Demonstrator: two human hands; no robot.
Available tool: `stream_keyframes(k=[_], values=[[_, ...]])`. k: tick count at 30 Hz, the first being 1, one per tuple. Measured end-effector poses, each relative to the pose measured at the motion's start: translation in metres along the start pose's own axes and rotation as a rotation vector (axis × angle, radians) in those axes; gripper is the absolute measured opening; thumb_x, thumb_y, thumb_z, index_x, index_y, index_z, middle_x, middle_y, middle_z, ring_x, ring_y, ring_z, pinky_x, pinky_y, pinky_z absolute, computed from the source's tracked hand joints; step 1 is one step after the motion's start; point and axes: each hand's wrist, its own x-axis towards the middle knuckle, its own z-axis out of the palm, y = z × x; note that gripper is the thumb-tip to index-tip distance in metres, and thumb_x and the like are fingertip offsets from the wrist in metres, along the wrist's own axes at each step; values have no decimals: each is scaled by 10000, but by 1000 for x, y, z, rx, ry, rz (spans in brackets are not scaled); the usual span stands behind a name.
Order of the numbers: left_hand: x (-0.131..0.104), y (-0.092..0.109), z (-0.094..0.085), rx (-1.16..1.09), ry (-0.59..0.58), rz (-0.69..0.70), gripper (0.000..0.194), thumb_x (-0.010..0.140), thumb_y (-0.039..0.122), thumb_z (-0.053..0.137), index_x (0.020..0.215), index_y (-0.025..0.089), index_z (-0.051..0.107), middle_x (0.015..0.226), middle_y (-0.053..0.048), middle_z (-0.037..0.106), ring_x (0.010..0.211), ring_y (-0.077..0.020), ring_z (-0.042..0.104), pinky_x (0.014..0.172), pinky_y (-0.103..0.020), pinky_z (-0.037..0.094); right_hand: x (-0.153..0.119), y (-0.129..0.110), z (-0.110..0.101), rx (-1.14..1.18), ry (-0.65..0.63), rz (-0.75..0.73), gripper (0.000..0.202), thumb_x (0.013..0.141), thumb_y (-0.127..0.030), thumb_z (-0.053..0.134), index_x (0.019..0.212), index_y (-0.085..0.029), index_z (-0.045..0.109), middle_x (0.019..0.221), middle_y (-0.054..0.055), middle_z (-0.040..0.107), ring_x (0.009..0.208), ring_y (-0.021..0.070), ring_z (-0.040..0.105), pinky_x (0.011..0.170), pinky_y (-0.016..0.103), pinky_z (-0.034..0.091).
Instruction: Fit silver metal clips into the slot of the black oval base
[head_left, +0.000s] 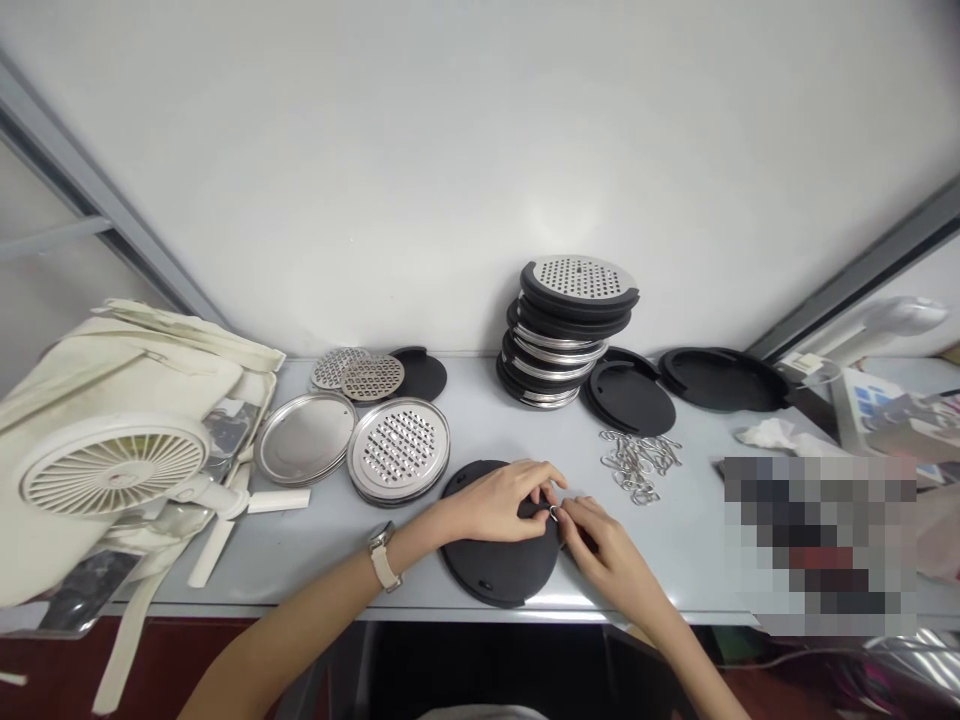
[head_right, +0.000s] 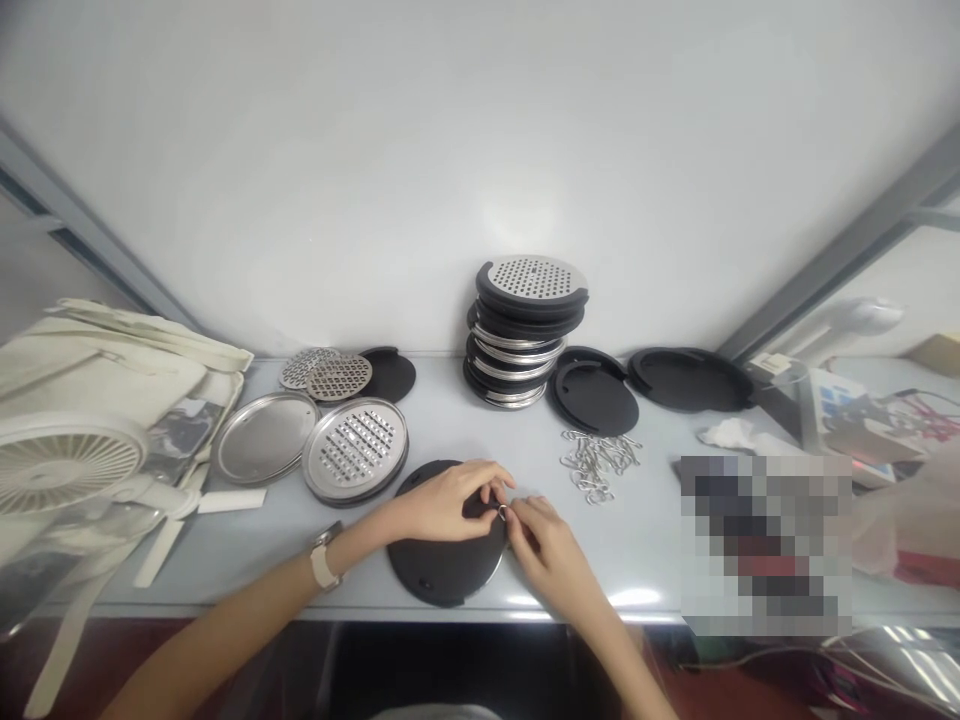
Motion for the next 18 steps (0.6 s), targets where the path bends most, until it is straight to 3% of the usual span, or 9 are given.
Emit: stream_keyframes(k=[3,7,11,18], values=[[-1,1,-1,81,49,-18,320,755,159,589,1059,200,500,969,-32,572,876,-155,561,777,-270,465,2,0,1,32,41,58,342,980,-338,342,664,-215,389,634,-10,472,628,161,479,605,279,395],[-1,1,-1,52,19,-29,340,741,132,588,1058,204,488,894,-2,562,804,-135,556,761,-258,466,10,0,3,69,86,164,386,976,-391,338,641,-210,401,541,-39,412,516,132,422,501,249,337],[0,1,-1,25,10,-37,348,737,127,591,1058,205,478,913,0,569,805,-129,552,769,-257,466,15,0,5,30,71,62,344,969,-358,360,694,-198,491,624,-1,521,592,158,485,572,267,380],[1,3,-2,61,23,-16,339,740,154,604,1058,205,498,1038,-46,577,937,-183,565,814,-299,462,9,2,4,3,43,-8,353,972,-316,354,640,-217,420,644,18,527,644,184,504,618,302,409]])
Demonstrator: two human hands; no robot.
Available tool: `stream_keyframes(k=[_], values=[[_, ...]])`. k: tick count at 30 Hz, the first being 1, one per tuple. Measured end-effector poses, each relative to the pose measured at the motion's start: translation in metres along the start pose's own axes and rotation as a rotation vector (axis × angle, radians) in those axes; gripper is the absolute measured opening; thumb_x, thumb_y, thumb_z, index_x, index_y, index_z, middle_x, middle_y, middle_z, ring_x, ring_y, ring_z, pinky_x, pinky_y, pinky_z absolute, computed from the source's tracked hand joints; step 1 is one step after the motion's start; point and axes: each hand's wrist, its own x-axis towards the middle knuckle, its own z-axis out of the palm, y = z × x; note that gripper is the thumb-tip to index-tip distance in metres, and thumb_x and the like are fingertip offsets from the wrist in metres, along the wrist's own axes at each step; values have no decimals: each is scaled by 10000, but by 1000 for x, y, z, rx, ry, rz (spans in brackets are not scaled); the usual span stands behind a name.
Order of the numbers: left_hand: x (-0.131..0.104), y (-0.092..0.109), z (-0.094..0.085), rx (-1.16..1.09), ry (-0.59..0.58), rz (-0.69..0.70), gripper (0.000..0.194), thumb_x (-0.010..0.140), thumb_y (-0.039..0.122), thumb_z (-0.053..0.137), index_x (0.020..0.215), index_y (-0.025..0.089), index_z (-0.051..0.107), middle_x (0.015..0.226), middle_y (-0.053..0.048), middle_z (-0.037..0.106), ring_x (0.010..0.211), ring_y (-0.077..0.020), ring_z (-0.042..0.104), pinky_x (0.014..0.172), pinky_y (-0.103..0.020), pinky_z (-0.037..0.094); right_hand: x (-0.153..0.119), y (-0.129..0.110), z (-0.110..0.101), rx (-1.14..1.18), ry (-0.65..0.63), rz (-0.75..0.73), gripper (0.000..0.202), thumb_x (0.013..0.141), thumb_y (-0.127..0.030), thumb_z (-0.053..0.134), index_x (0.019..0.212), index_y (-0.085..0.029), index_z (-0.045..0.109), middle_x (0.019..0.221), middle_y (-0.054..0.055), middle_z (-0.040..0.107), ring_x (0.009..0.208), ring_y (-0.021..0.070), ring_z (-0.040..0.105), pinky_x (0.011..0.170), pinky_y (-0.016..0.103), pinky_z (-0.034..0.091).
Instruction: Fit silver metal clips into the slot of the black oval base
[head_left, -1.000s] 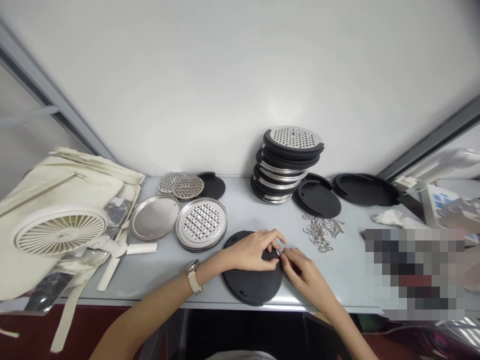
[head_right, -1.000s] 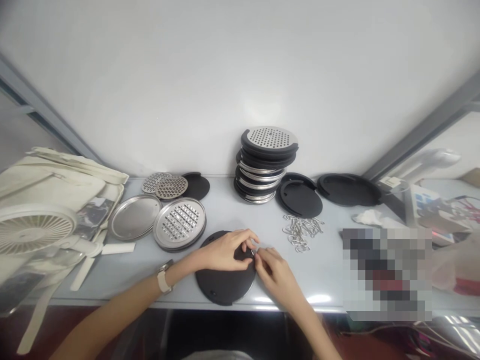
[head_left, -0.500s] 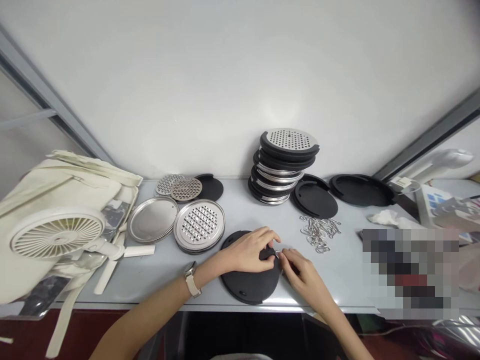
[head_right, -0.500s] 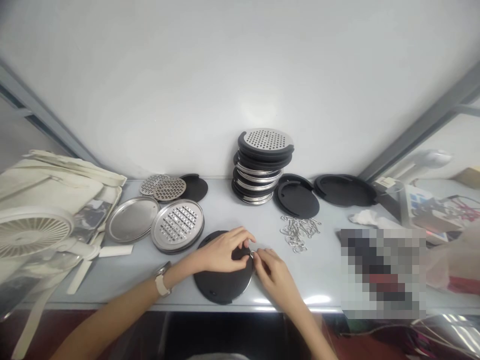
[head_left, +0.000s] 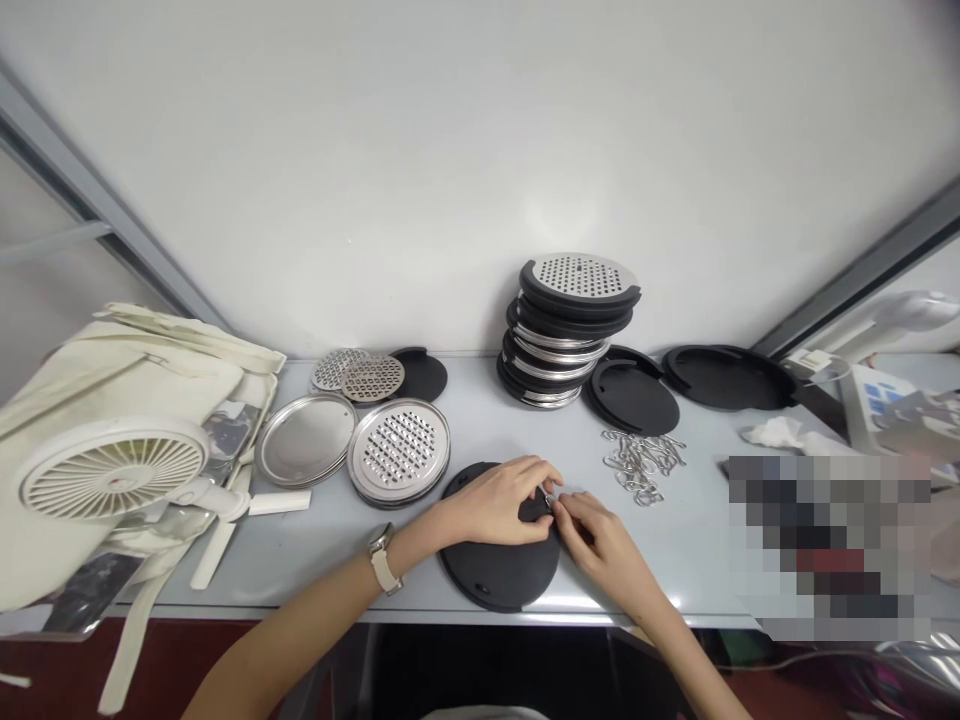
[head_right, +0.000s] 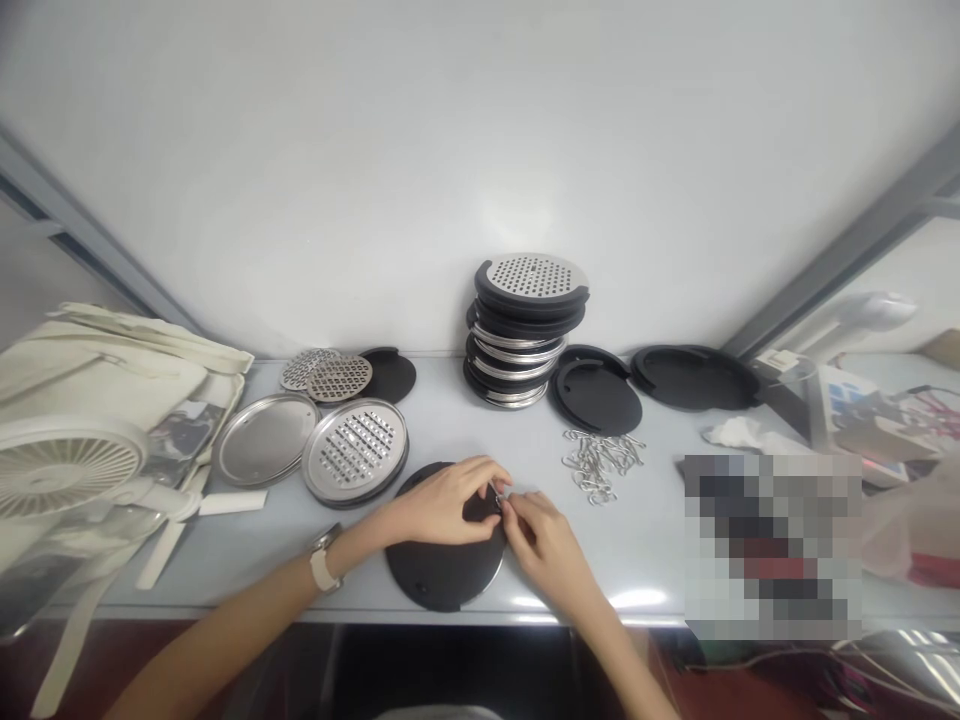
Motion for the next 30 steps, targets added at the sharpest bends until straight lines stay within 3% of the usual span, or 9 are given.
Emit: stream_keyframes(k=[5,12,30], values=[[2,-2,2,19,-6,64,277,754,138,588,1013,202,513,992,-35,612,961,-191,563,861,-309,447,0,-2,0,-16,-2,8,308,959,-278,373,660,-217,417,662,22,537,651,187,510,617,305,405],[3,-1,1,5,-29,35,254,756,121,578,989,207,525,923,-20,611,898,-180,577,825,-297,451,-1,-3,1,-37,6,5,283,948,-267,382,676,-217,441,674,28,556,666,196,524,619,310,410],[2,-7,1,-89,-48,25,341,745,105,609,1060,201,521,989,-31,603,898,-150,584,829,-265,466,0,2,2,60,13,102,309,924,-294,397,626,-212,385,600,-17,458,595,157,455,558,263,351]])
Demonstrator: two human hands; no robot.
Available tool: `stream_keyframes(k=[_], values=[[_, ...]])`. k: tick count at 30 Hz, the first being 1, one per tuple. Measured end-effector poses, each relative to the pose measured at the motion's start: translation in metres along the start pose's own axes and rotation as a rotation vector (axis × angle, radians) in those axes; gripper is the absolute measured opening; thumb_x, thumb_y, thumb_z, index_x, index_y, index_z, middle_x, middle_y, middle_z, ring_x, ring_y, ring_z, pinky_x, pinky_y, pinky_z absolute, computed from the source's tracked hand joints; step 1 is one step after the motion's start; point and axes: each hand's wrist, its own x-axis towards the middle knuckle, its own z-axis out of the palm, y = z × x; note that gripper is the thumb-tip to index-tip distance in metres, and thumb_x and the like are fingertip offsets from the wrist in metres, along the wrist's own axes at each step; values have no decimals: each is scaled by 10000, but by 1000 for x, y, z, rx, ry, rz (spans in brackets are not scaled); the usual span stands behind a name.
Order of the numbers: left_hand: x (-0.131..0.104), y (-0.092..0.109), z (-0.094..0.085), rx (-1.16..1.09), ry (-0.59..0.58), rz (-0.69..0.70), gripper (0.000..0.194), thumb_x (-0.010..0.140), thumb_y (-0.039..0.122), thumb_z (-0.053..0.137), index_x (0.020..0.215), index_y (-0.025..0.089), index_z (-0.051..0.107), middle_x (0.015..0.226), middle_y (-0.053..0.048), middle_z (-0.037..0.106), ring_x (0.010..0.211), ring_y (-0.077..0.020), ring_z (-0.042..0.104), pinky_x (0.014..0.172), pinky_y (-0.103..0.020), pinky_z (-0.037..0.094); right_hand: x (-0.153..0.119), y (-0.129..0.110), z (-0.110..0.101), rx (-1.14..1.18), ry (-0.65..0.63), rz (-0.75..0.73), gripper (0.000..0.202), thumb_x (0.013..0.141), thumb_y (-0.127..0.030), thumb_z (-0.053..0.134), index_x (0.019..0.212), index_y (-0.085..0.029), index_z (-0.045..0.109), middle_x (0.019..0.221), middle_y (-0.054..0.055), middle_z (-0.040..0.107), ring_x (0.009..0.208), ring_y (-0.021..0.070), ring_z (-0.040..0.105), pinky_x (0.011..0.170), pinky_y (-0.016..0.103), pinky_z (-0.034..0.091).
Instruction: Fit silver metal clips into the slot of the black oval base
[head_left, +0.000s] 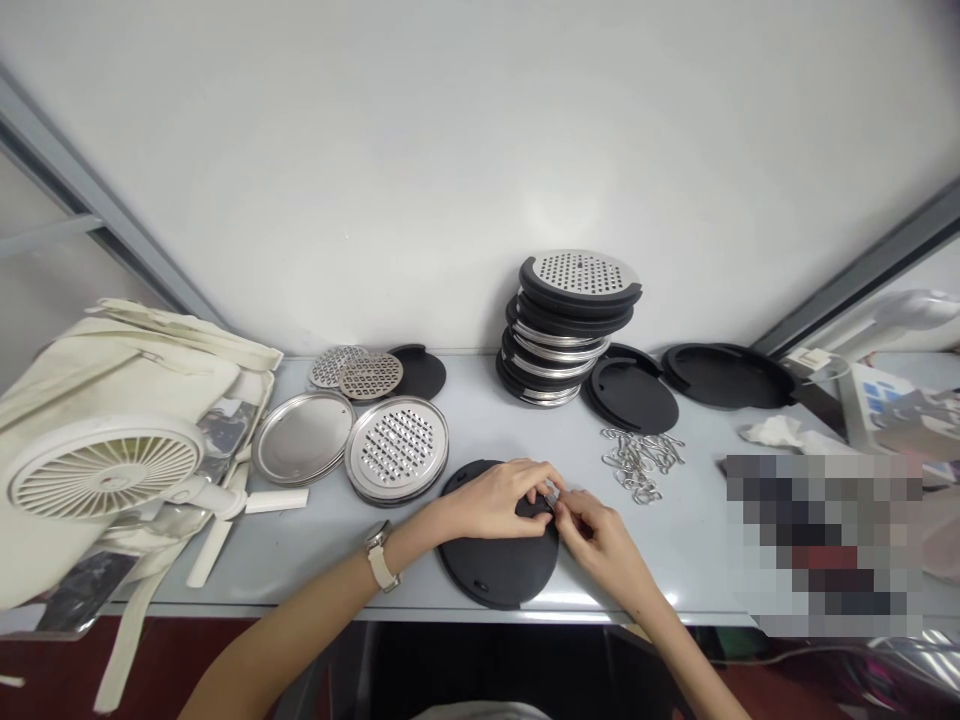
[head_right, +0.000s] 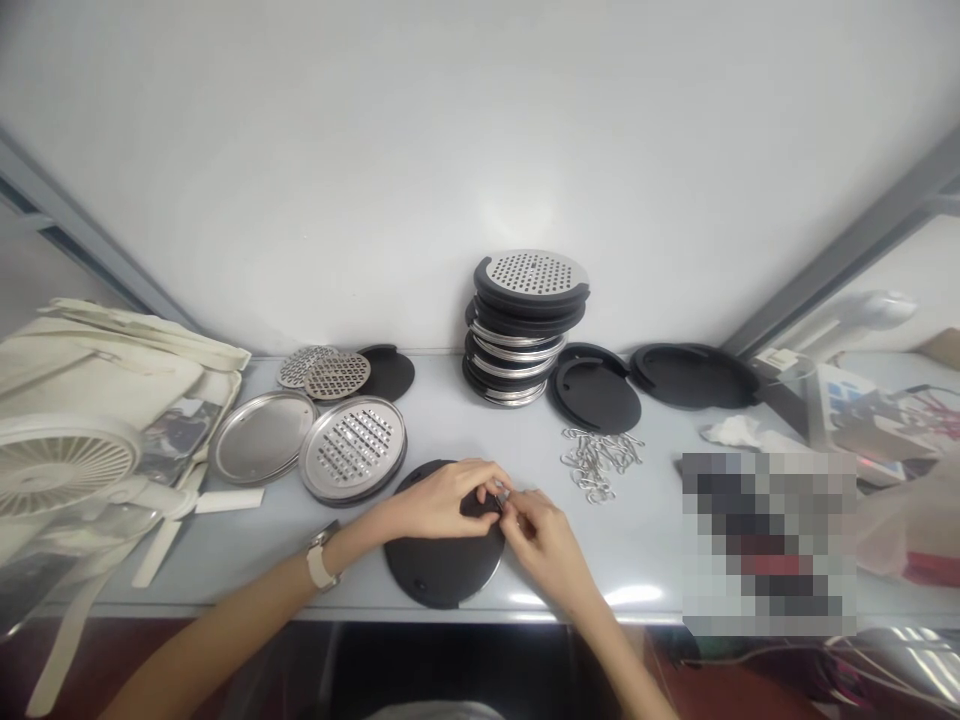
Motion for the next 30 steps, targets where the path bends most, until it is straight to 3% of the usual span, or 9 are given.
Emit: stream_keyframes(k=[5,9,14,30], values=[[0,-2,1,35,23,-8,334,766,109,592,1079,209,533,903,-21,601,936,-174,574,862,-296,457,0,0,-2,49,-9,49,326,929,-296,388,619,-212,330,585,-33,405,568,134,422,532,245,327],[-2,0,0,38,36,-8,326,771,135,593,1081,209,521,1019,-38,572,895,-160,572,828,-289,469,0,-2,-2,43,7,48,318,957,-347,370,676,-204,414,596,-29,437,560,137,426,532,249,334],[-3,3,-1,111,27,2,354,768,148,579,1110,210,509,1071,-54,524,878,-159,565,768,-278,477,0,-4,0,2,11,-26,298,970,-331,365,741,-199,505,689,19,559,657,179,523,623,279,391],[-2,4,-1,143,60,65,331,759,118,566,1075,192,501,1049,-53,572,978,-185,559,842,-285,463,3,-1,3,-67,-3,-92,291,980,-282,342,741,-208,488,715,35,574,682,199,536,660,313,401]])
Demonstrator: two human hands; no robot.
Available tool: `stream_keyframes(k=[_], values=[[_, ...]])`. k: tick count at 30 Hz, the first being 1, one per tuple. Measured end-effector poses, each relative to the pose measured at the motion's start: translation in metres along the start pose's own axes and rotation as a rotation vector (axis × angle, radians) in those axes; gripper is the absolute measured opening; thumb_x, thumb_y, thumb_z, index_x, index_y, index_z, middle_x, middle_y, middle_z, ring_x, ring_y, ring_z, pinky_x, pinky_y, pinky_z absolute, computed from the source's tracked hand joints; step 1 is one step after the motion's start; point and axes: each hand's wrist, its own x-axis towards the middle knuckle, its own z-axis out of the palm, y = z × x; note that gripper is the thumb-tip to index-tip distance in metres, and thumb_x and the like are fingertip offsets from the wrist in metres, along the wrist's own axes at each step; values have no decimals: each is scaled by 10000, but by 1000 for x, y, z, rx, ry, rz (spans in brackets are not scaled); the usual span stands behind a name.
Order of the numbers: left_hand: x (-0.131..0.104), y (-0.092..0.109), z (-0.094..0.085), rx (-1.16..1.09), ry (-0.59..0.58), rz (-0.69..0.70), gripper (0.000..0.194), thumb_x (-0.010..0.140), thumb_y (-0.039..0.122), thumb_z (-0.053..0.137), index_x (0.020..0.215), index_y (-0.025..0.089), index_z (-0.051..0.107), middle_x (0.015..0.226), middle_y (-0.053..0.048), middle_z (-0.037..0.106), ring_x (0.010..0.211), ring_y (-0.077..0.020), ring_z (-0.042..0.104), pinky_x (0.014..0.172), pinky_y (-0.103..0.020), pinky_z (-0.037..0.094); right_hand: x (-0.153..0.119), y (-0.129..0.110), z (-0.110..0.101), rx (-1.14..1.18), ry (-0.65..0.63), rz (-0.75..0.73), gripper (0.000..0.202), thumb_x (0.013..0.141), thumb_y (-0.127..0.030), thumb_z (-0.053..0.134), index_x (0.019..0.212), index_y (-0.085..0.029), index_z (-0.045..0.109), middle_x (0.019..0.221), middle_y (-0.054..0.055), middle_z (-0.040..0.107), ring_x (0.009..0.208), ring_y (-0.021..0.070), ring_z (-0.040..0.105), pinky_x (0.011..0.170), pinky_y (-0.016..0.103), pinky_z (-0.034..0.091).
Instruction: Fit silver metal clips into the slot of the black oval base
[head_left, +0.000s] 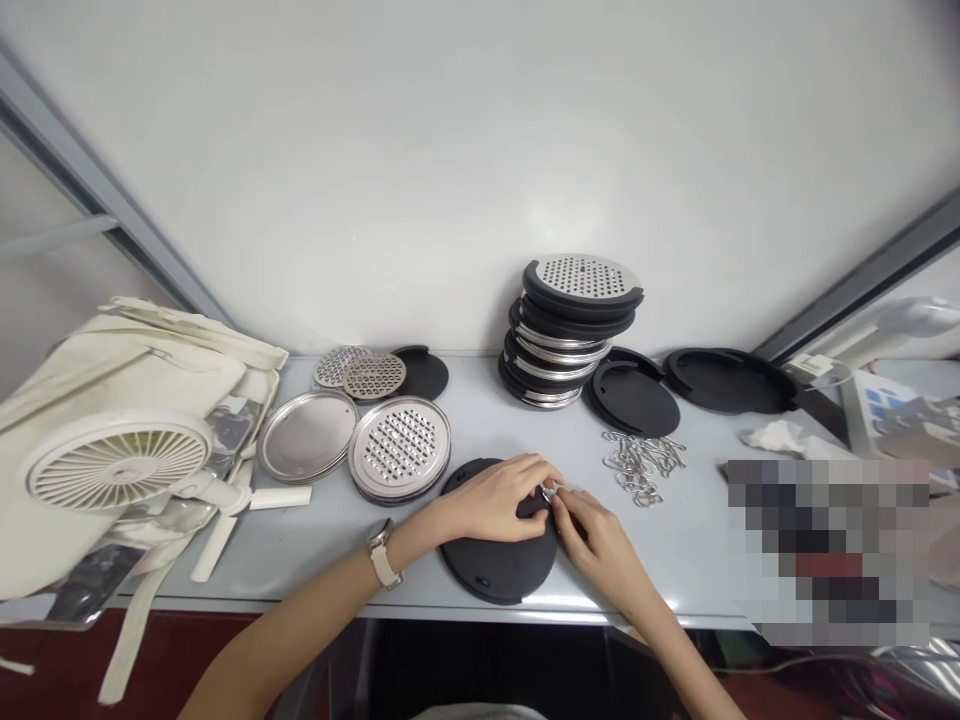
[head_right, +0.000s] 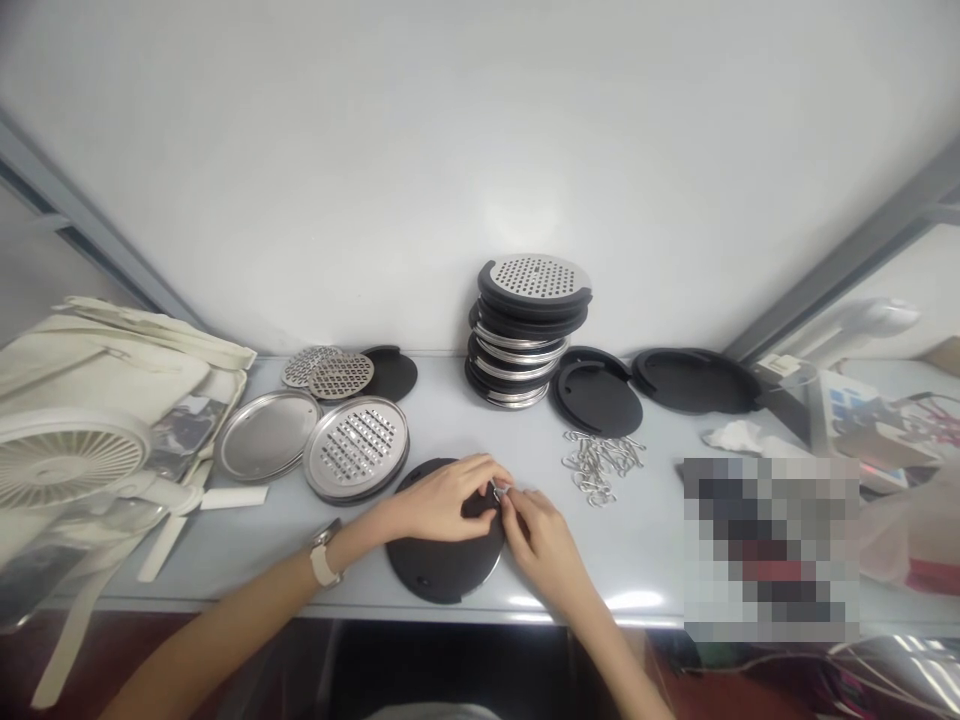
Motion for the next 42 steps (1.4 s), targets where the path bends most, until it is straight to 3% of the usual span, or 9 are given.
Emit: stream_keyframes(k=[26,42], values=[[1,-3,0,-81,-22,-65,347,740,133,607,1071,205,534,991,-28,609,835,-151,578,758,-255,458,-2,-2,-2,21,3,31,275,964,-290,370,724,-208,474,673,20,543,647,184,508,619,294,389],[1,-5,0,-97,-37,-55,345,750,138,631,1072,199,524,1000,-27,610,879,-155,577,771,-245,454,-2,-1,-2,40,-2,41,292,969,-305,364,703,-211,441,666,13,523,646,181,492,624,301,382]])
